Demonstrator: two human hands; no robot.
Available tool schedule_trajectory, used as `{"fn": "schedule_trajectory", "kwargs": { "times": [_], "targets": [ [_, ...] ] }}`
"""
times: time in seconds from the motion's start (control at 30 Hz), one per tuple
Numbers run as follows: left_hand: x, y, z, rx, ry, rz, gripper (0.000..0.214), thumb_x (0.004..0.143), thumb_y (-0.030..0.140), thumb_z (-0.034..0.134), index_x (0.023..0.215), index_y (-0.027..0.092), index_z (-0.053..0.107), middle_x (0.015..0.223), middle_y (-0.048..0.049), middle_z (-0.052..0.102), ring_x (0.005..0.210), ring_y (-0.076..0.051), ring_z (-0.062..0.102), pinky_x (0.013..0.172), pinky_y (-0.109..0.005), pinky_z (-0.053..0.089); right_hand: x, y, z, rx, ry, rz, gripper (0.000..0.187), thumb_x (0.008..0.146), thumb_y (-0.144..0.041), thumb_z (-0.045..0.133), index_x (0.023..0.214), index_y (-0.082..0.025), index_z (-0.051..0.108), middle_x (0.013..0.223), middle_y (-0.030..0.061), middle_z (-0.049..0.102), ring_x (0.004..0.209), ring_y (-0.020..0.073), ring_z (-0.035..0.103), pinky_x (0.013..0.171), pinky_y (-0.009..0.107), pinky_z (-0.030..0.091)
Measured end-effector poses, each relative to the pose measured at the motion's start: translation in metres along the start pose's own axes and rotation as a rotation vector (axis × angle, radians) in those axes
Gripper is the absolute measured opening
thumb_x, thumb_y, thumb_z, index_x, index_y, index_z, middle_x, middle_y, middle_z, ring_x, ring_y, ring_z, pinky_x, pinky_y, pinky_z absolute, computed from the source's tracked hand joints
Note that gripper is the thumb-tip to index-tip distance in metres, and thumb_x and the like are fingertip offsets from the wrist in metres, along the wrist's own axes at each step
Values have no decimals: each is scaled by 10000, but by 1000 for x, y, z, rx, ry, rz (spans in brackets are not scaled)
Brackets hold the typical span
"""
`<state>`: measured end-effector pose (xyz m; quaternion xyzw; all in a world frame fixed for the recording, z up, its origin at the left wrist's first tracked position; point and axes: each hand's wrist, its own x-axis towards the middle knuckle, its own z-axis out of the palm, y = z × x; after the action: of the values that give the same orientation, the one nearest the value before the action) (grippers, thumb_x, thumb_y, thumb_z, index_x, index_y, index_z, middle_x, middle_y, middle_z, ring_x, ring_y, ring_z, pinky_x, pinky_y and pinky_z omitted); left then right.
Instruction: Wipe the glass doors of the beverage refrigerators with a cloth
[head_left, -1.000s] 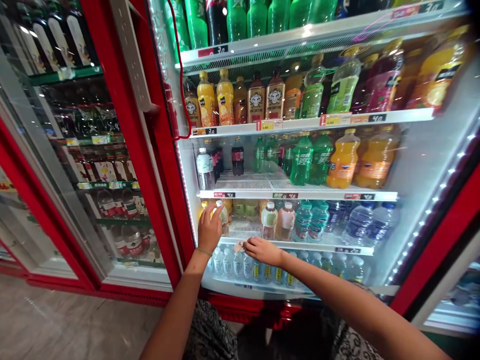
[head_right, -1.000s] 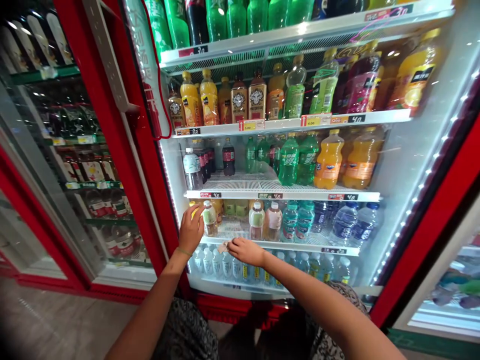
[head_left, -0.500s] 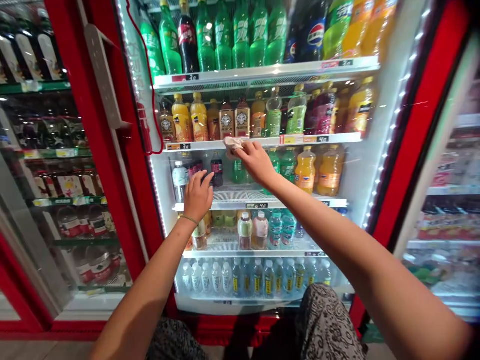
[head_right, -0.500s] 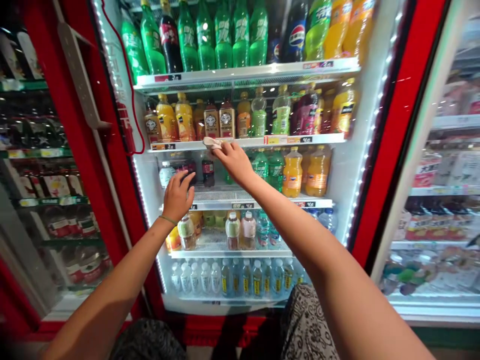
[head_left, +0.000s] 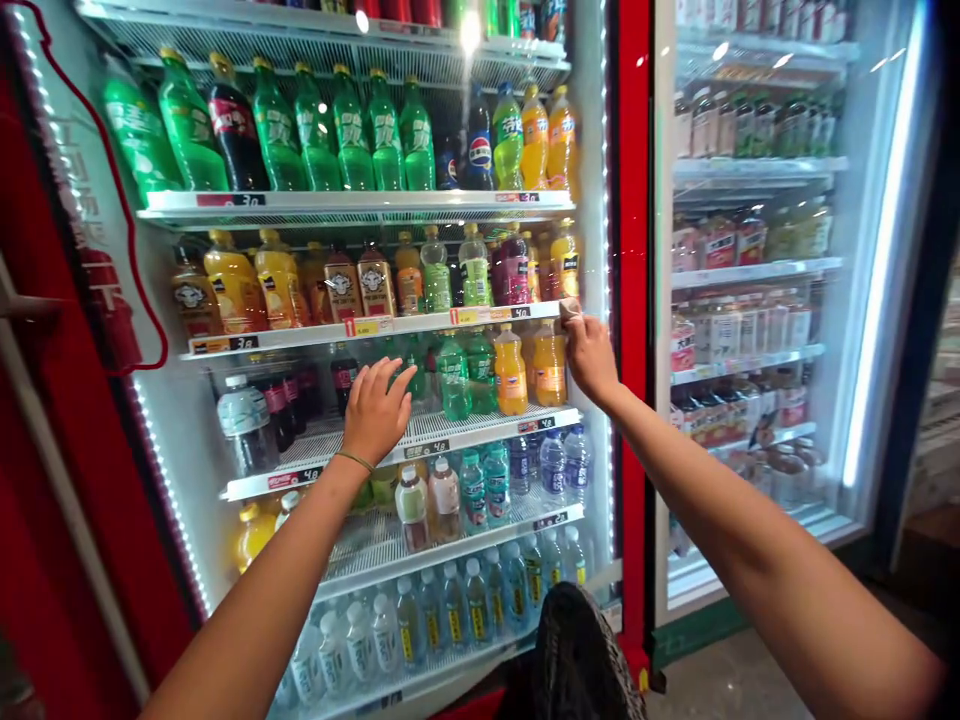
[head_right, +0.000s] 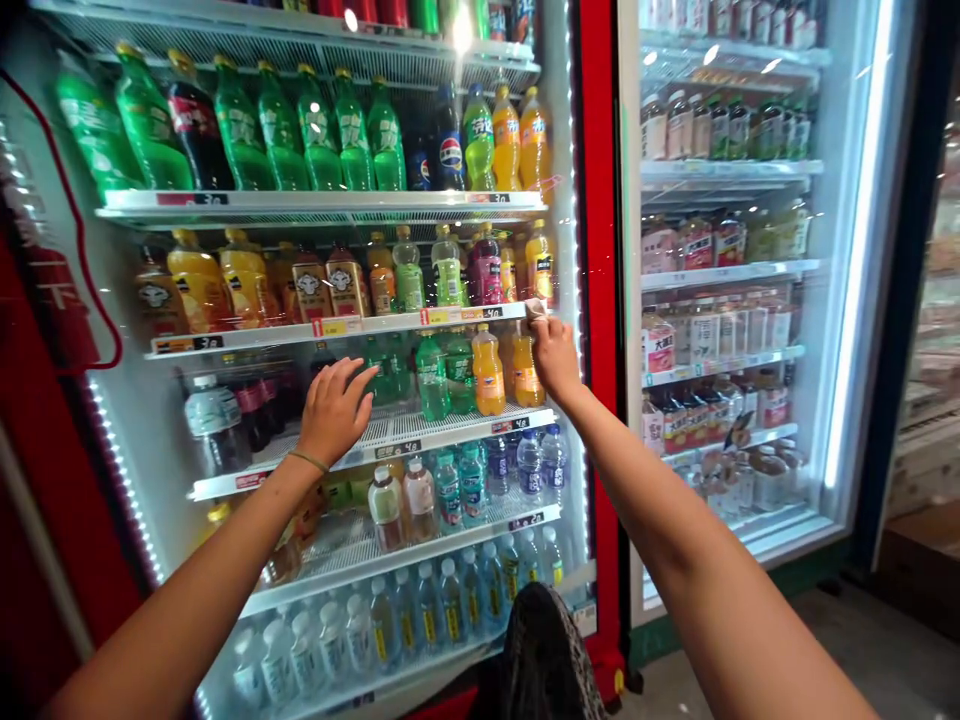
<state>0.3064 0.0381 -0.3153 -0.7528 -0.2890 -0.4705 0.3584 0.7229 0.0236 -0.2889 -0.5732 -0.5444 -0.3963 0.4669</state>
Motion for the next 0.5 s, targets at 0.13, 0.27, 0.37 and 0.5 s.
{"fn": "schedule_trajectory", "kwargs": {
  "times": [0.13, 0.27, 0.37, 0.5],
  "targets": [
    [4, -2, 8, 9, 27, 18, 445, 955, 255, 535, 1392, 274, 614, 1424, -110, 611, 1418, -292, 492, 1255, -519, 292, -5, 52, -14, 14, 24, 217, 338, 984, -180, 323, 1199, -166, 584, 1162, 149, 576, 1039, 270, 491, 943, 428, 415],
    [-5, -23, 1, 72, 59, 37, 437, 962, 277, 551, 1394, 268, 616, 1413, -106, 624, 1404, -288, 509, 1248, -496, 305, -5, 41, -10, 81, 114, 402, 350, 897, -158, 458, 1235, -137, 545, 1182, 172, 566, 1087, 285, 518, 978, 444, 421],
    [-16, -43, -9, 108, 89, 5, 433, 961, 298, 561, 1388, 264, 622, 1399, -111, 633, 1390, -286, 522, 1242, -495, 311, -4, -18, 2, 185, 131, 335, 345, 870, -161, 529, 1213, -130, 552, 1164, 176, 570, 1057, 286, 539, 937, 437, 461],
    [-34, -66, -18, 144, 145, -78, 432, 956, 303, 566, 1382, 263, 626, 1394, -113, 639, 1394, -285, 521, 1245, -505, 300, -11, -139, 21, 196, 41, -101, 250, 943, -154, 483, 1170, -132, 587, 1127, 180, 618, 1027, 288, 534, 852, 416, 492]
  ]
}}
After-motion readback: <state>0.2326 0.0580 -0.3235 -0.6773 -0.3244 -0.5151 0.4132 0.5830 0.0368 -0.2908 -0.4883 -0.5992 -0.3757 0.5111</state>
